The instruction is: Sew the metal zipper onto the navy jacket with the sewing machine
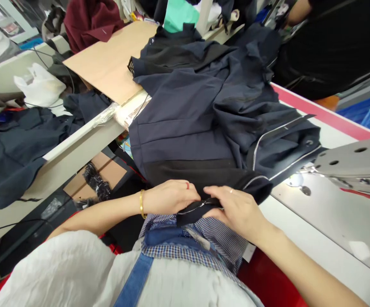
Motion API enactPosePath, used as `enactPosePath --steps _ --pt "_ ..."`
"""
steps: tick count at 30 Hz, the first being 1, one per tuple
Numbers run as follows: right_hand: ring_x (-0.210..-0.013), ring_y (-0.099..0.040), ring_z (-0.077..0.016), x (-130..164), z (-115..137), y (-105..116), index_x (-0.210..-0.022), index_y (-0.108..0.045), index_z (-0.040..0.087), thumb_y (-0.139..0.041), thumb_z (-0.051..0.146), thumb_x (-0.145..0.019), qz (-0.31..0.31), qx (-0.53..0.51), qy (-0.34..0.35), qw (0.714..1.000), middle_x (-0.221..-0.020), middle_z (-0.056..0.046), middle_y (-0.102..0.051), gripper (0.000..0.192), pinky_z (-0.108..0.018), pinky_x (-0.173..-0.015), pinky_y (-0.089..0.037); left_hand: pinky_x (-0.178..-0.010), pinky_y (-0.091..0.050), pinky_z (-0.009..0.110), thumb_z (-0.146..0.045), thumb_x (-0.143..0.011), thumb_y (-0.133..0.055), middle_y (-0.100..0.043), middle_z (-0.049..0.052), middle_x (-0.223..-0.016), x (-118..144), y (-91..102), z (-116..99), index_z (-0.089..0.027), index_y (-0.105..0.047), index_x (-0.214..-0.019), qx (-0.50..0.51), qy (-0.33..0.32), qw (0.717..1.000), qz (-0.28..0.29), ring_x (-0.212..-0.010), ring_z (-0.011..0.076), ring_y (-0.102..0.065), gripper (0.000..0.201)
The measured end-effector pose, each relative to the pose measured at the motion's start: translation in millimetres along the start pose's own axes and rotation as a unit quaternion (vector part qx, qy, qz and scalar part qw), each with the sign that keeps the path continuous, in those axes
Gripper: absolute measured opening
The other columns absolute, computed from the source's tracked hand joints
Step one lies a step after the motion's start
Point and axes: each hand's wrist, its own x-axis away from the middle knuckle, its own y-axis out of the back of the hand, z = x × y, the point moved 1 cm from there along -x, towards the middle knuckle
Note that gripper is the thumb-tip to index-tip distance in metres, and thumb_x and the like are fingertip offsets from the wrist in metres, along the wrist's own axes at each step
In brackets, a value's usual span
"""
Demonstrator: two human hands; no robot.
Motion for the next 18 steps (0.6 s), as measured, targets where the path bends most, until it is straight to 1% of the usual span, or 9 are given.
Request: enactPosePath --steps 2,5,8,11,13,15,16,17,18 --pt "-0.056 -0.055 -0.0116 -1.0 -3.5 5.3 -0.086 -0.055 0.015 -0.035 0.037 -0.092 0.073 -0.036 0.025 0.996 -0.064 -0.001 -0.058 0.030 -0.023 -0.053 -0.041 -0.074 -0.041 0.021 -0.013 -0.087 -0.036 -0.060 0.004 -0.082 9.8 8.0 -1.2 -0.013 -0.058 -0.085 -0.034 -0.026 0.999 0.017 -0.075 0.0116 -0.050 0.023" --pt "-0.049 -0.053 -0.0099 3.1 -14.3 15.3 -0.081 -0.056 0.017 -0.035 0.038 -0.092 0.110 -0.071 0.030 0.991 -0.057 0.002 -0.056 0.032 -0.022 -0.049 -0.037 -0.072 -0.040 0.020 -0.012 -0.087 -0.037 -0.059 0.004 -0.079 33.5 26.9 -1.0 -0.014 -0.058 -0.084 -0.029 0.005 1.000 0.007 -0.076 0.0113 -0.047 0.021" --pt "-0.053 -0.056 -0.0098 1.9 -23.4 19.4 -0.086 -0.058 0.017 -0.034 0.034 -0.093 0.133 -0.097 0.003 0.986 -0.064 0.000 -0.061 0.030 -0.021 -0.052 -0.039 -0.072 -0.040 0.019 -0.016 -0.088 -0.038 -0.058 0.004 -0.081 56.9 41.2 0.2 -0.015 -0.058 -0.087 0.024 0.090 0.996 -0.006 -0.079 0.0109 -0.047 0.019" --pt "-0.067 -0.062 -0.0140 -14.2 -16.5 14.1 -0.096 -0.058 0.017 -0.033 0.042 -0.091 0.173 -0.116 -0.023 0.978 -0.078 -0.004 -0.065 0.036 -0.023 -0.060 -0.046 -0.076 -0.040 0.021 -0.020 -0.088 -0.041 -0.057 0.004 -0.084 64.5 42.8 -2.7 -0.015 -0.059 -0.085 0.091 0.134 0.986 -0.034 -0.082 0.0107 -0.049 0.020" --pt "-0.075 -0.063 -0.0170 -28.2 -5.3 6.7 -0.103 -0.057 0.018 -0.038 0.046 -0.088 0.187 -0.120 -0.040 0.974 -0.084 -0.006 -0.066 0.037 -0.025 -0.064 -0.049 -0.079 -0.040 0.022 -0.022 -0.086 -0.044 -0.058 0.005 -0.085 59.1 38.0 -6.5 -0.014 -0.060 -0.080 0.150 0.127 0.976 -0.089 -0.083 0.0112 -0.050 0.018" --pt "-0.077 -0.063 -0.0164 -39.7 1.8 -0.9 -0.106 -0.055 0.020 -0.036 0.039 -0.090 0.171 -0.133 -0.054 0.975 -0.087 -0.005 -0.066 0.031 -0.025 -0.066 -0.050 -0.077 -0.042 0.023 -0.025 -0.084 -0.047 -0.058 0.007 -0.086 48.5 29.5 -7.9 -0.013 -0.059 -0.076 0.234 0.109 0.951 -0.170 -0.082 0.0118 -0.052 0.018" --pt "-0.075 -0.064 -0.0153 -44.5 1.8 -3.6 -0.103 -0.057 0.021 -0.031 0.034 -0.092 0.156 -0.142 -0.058 0.976 -0.087 -0.004 -0.066 0.031 -0.023 -0.066 -0.050 -0.074 -0.042 0.023 -0.028 -0.083 -0.048 -0.058 0.007 -0.087 43.0 23.7 -6.4 -0.013 -0.059 -0.075 0.284 0.110 0.926 -0.224 -0.078 0.0116 -0.052 0.020" --pt "-0.070 -0.064 -0.0145 -49.5 -0.5 -4.8 -0.098 -0.059 0.023 -0.029 0.033 -0.093 0.137 -0.147 -0.053 0.978 -0.083 -0.003 -0.067 0.032 -0.022 -0.063 -0.050 -0.071 -0.043 0.023 -0.033 -0.082 -0.048 -0.057 0.008 -0.088 38.4 16.9 -3.2 -0.013 -0.058 -0.073 0.331 0.123 0.889 -0.293 -0.076 0.0113 -0.052 0.024" --pt "-0.068 -0.063 -0.0142 -55.3 -4.7 -4.6 -0.095 -0.060 0.025 -0.032 0.035 -0.092 0.111 -0.143 -0.051 0.982 -0.082 -0.002 -0.066 0.030 -0.021 -0.061 -0.050 -0.068 -0.042 0.023 -0.037 -0.081 -0.050 -0.056 0.007 -0.087 35.3 8.5 1.4 -0.012 -0.057 -0.072 0.368 0.147 0.841 -0.368 -0.072 0.0108 -0.052 0.027"
